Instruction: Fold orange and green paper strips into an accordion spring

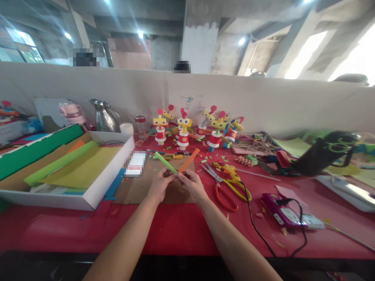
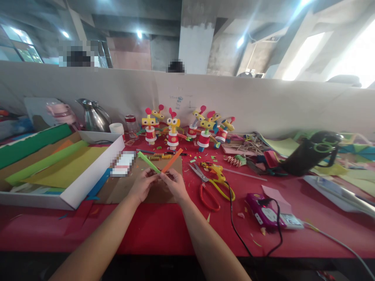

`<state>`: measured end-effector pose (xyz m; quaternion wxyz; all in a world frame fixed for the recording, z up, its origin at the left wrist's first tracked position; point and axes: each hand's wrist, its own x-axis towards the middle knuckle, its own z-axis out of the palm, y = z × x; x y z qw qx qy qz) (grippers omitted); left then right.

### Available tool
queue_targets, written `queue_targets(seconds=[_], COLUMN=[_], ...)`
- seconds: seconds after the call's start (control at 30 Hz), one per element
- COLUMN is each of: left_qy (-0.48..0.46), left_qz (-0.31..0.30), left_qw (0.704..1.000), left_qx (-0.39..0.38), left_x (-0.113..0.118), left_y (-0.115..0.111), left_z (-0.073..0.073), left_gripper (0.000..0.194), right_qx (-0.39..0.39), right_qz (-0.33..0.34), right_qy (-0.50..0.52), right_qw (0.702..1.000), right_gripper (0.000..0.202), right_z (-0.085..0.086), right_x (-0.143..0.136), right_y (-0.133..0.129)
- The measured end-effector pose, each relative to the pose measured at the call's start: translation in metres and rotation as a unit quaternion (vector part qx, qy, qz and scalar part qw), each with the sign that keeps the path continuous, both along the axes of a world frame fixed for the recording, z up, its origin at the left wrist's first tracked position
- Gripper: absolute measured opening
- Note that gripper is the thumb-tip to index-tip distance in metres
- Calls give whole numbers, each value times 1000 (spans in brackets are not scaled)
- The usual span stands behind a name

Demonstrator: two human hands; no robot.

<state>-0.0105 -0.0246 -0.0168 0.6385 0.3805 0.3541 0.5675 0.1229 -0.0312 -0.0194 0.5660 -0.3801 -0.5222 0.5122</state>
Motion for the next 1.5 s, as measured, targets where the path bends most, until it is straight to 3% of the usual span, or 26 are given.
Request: queue_targets(seconds=[0.27, 0.53, 0.77, 1.03, 1.3, 1.5], left_qy=[67, 108, 167, 125, 37, 35], left_qz=[37, 13, 17, 41, 31, 28], left_qw=[996, 988, 973, 989, 995, 994], left_qx=[47, 110, 157, 61, -83, -96], left_x=[3, 3, 5, 12, 15, 17], left_y=[0, 3, -9, -8, 0, 6], left_z=[-2, -10, 5, 7, 4, 7], left_gripper=[36, 34, 22, 22, 39, 33], right_qx=[-28, -65, -102, -95, -84, -52], right_qz=[-17, -26, -23, -23, -31, -49], right_qy=[31, 88, 145, 153, 157, 134], right_qw=[999, 994, 984, 983, 984, 988], right_gripper=[24, 22, 20, 26, 32, 29], right_z=[-2, -7, -8, -7, -8, -10], right_x=[1, 0, 1, 3, 0, 2], right_y=[2, 4, 5, 6, 6, 8])
